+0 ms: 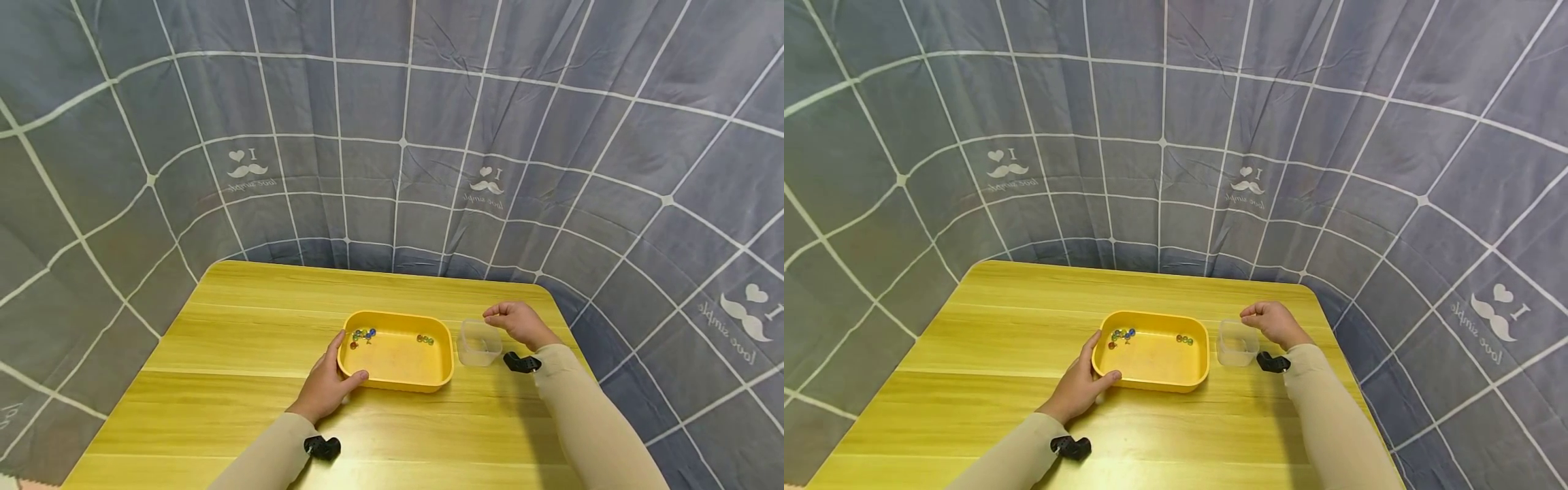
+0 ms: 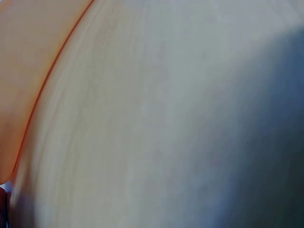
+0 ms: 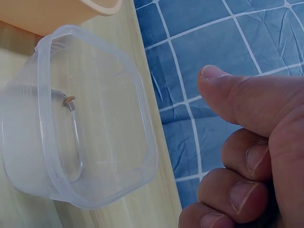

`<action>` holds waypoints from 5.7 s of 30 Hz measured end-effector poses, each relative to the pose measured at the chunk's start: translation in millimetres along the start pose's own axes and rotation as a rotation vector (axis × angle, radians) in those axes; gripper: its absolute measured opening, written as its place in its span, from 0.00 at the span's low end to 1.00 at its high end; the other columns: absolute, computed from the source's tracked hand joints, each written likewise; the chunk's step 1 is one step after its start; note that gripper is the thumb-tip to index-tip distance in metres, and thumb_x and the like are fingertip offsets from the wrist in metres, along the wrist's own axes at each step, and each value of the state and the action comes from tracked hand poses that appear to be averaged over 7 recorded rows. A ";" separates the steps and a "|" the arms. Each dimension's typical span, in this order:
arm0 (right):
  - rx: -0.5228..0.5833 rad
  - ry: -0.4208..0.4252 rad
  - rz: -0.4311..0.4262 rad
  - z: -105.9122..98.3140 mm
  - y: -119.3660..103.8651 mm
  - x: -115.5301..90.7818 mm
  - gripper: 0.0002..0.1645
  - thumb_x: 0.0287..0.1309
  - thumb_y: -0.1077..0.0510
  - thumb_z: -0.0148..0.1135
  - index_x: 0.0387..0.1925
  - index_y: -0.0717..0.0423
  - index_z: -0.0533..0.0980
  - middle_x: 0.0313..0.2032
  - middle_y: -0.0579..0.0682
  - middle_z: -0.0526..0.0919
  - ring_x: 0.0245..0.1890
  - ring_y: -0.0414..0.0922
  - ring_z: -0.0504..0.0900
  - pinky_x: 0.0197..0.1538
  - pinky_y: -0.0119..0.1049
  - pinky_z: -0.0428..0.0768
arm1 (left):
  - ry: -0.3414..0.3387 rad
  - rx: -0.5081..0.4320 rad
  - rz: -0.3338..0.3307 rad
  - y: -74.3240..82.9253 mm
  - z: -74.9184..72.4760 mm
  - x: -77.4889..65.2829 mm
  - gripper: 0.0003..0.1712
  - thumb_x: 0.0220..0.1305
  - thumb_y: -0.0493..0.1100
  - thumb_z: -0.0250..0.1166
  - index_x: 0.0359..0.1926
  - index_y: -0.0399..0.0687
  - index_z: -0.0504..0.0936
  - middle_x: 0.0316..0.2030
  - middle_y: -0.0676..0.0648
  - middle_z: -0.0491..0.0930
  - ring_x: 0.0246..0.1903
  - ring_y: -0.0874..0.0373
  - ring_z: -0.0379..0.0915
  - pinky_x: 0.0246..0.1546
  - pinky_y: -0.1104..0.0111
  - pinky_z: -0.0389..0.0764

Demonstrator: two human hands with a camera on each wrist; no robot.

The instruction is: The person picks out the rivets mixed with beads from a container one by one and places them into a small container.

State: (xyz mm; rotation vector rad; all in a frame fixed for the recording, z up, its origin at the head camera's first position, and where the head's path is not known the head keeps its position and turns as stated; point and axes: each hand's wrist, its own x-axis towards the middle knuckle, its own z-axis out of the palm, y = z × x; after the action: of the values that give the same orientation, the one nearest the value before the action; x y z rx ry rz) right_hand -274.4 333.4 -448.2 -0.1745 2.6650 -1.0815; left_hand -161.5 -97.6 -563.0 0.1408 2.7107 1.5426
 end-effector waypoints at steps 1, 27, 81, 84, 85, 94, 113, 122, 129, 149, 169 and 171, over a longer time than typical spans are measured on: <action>0.002 -0.002 0.000 -1.1 1.3 1.7 0.19 0.76 0.53 0.60 0.56 0.63 0.83 0.58 0.60 0.85 0.60 0.57 0.80 0.57 0.51 0.77 | 0.001 -0.003 -0.001 0.7 1.0 0.7 0.60 0.66 0.60 0.74 0.86 0.59 0.45 0.80 0.38 0.61 0.74 0.40 0.67 0.74 0.46 0.68; 0.032 -0.015 0.005 -2.1 1.1 0.4 0.17 0.76 0.54 0.61 0.55 0.61 0.85 0.60 0.62 0.84 0.63 0.61 0.79 0.66 0.61 0.76 | 0.003 0.010 0.000 3.7 1.5 1.4 0.60 0.66 0.61 0.74 0.86 0.59 0.45 0.80 0.38 0.61 0.75 0.40 0.66 0.75 0.46 0.68; 0.003 0.041 -0.081 42.6 -60.4 5.2 0.19 0.74 0.46 0.63 0.55 0.51 0.86 0.60 0.56 0.85 0.61 0.57 0.81 0.63 0.58 0.79 | -0.013 0.025 0.034 -12.4 -10.5 -4.3 0.60 0.65 0.63 0.73 0.86 0.60 0.46 0.79 0.38 0.63 0.74 0.38 0.67 0.73 0.43 0.68; 0.008 0.026 -0.111 52.5 -77.9 12.5 0.18 0.73 0.46 0.64 0.55 0.51 0.86 0.60 0.55 0.86 0.58 0.56 0.83 0.62 0.56 0.81 | -0.009 0.034 0.029 -13.2 -12.1 -5.1 0.60 0.65 0.63 0.73 0.86 0.60 0.46 0.79 0.38 0.62 0.74 0.38 0.67 0.74 0.43 0.68; 0.014 0.020 -0.115 56.1 -83.8 14.8 0.18 0.73 0.46 0.64 0.54 0.51 0.86 0.59 0.55 0.86 0.57 0.55 0.83 0.61 0.55 0.81 | -0.012 0.034 0.025 -13.5 -12.7 -5.1 0.60 0.65 0.63 0.73 0.86 0.61 0.45 0.79 0.38 0.62 0.74 0.38 0.66 0.74 0.44 0.68; 0.035 -0.043 -0.153 94.2 -127.4 31.1 0.15 0.72 0.49 0.66 0.52 0.50 0.88 0.41 0.53 0.84 0.37 0.47 0.76 0.45 0.42 0.77 | -0.018 0.021 0.014 -16.6 -17.5 -5.7 0.61 0.65 0.65 0.72 0.86 0.62 0.44 0.80 0.38 0.61 0.75 0.38 0.65 0.75 0.43 0.66; -0.002 -0.234 -0.174 177.2 -148.8 59.2 0.14 0.70 0.55 0.69 0.51 0.57 0.88 0.51 0.51 0.89 0.31 0.43 0.75 0.36 0.35 0.74 | -0.042 0.027 0.020 -12.0 -17.2 -0.4 0.61 0.65 0.63 0.73 0.86 0.63 0.44 0.79 0.39 0.63 0.74 0.41 0.66 0.74 0.45 0.68; -0.111 -0.314 -0.167 197.7 -146.6 65.4 0.09 0.68 0.58 0.70 0.47 0.51 0.90 0.50 0.47 0.90 0.46 0.42 0.82 0.52 0.38 0.81 | -0.043 0.026 0.022 -13.3 -17.0 -4.0 0.61 0.65 0.64 0.73 0.86 0.62 0.44 0.79 0.38 0.63 0.74 0.41 0.67 0.74 0.46 0.69; -0.158 -0.333 -0.181 211.0 -137.0 73.5 0.08 0.67 0.59 0.70 0.44 0.47 0.90 0.50 0.45 0.89 0.41 0.41 0.79 0.47 0.34 0.78 | -0.041 0.031 0.013 -17.4 -18.6 -2.7 0.60 0.65 0.63 0.73 0.86 0.63 0.45 0.78 0.39 0.64 0.74 0.40 0.67 0.73 0.45 0.70; -0.146 -0.262 -0.143 227.2 -123.3 89.4 0.10 0.68 0.59 0.69 0.48 0.50 0.90 0.49 0.46 0.91 0.39 0.38 0.82 0.45 0.32 0.83 | -0.057 0.027 0.029 -24.1 -24.6 11.6 0.61 0.65 0.63 0.74 0.86 0.64 0.45 0.78 0.39 0.64 0.71 0.42 0.70 0.71 0.47 0.73; -0.141 -0.203 -0.143 235.0 -117.1 90.0 0.06 0.66 0.59 0.71 0.41 0.50 0.91 0.43 0.45 0.91 0.35 0.38 0.81 0.41 0.32 0.81 | -0.047 0.017 0.048 -28.3 -23.2 10.6 0.60 0.66 0.61 0.73 0.86 0.62 0.45 0.79 0.39 0.62 0.73 0.41 0.69 0.72 0.46 0.72; -0.143 -0.202 -0.147 235.7 -116.3 90.8 0.06 0.66 0.59 0.71 0.41 0.49 0.91 0.43 0.45 0.91 0.35 0.38 0.81 0.41 0.32 0.81 | -0.046 0.019 0.050 -28.3 -23.0 10.6 0.60 0.65 0.61 0.74 0.86 0.62 0.45 0.79 0.39 0.63 0.73 0.41 0.69 0.72 0.46 0.72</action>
State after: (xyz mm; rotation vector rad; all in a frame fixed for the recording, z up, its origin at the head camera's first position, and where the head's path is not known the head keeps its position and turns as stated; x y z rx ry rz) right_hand -293.2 74.2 -547.0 -0.4869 2.5774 -0.8614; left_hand -175.5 -130.8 -575.2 0.2432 2.7073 1.5067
